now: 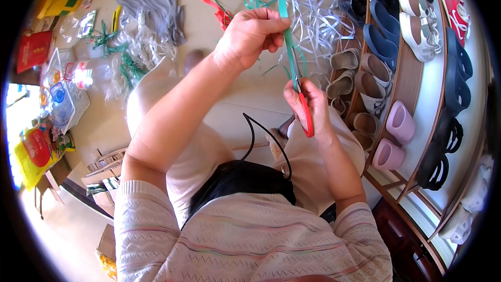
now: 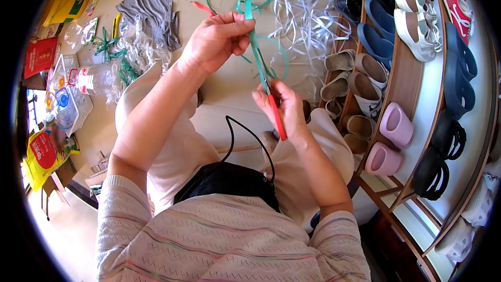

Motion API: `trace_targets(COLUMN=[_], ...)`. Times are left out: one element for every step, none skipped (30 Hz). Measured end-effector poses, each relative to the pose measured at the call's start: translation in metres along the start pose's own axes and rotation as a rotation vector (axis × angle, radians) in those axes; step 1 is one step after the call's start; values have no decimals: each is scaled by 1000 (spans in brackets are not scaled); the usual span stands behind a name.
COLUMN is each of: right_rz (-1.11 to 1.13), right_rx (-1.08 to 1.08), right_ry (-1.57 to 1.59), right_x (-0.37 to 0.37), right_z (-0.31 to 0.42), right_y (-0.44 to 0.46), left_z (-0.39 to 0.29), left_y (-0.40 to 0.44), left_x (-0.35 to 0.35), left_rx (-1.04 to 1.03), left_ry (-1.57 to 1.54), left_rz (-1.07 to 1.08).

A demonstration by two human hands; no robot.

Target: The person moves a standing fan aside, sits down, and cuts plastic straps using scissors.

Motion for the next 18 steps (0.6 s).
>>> trace_targets(right_rz=[-7, -13, -12, -10, -8, -5, -3, -2, -3, -3, -4, -5, -6, -7, -15, -23, -32, -23], right_rx=[5, 10, 10, 9, 9, 0, -8, -16, -21, -26, -30, -21, -13, -5, -9, -14, -18, -11], right_ry=[12, 24, 16, 8, 0, -10, -20, -30, -34, -39, -43, -30, -18, -6, 18, 42, 66, 57], right_x=[0, -1, 0, 0, 0, 0, 0, 0, 0, 0, -1, -1, -2, -2, -2, -2, -2, -1], right_z=[0, 0, 0, -1, -1, -1, -1, 0, -1, -1, -2, -3, -4, -4, -3, -1, 0, -1], right_y=[1, 2, 2, 2, 2, 2, 2, 1, 1, 1, 1, 2, 2, 2, 2, 3, 4, 4], left_z=[0, 1, 1, 1, 1, 1, 0, 0, 0, 0, 0, 0, 1, 1, 2, 2, 3, 3], left_y=[-2, -4, -5, -6, -7, -7, -8, -8, -7, -7, -7, -8, -8, -9, -11, -11, -12, -12], left_x=[-1, -2, -4, -5, -5, -5, -5, -4, -4, -3, -3, -3, -3, -4, -6, -7, -7, -7], left_rx=[-22, -27, -31, -36, -39, -42, -46, -53, -61, -69, -74, -78, -83, -79, -74, -69, -70, -70], left_ry=[40, 53, 65, 77, 80, 83, 86, 83, 80, 76, 84, 91, 98, 108, 119, 129, 134, 140], left_rz=[-10, -20, -31, -42, -43, -44, -44, -46, -48, -50, -53, -57, -61, -62, -64, -65, -64, -63])
Point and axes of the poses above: each hand's wrist, its own y-axis towards the middle knuckle, its own x-axis out of the back of the hand, z = x × y, the point moved 5 cm from there along y, towards the middle knuckle, and after that the axes turned 8 degrees about x, right-handed, at the moved point
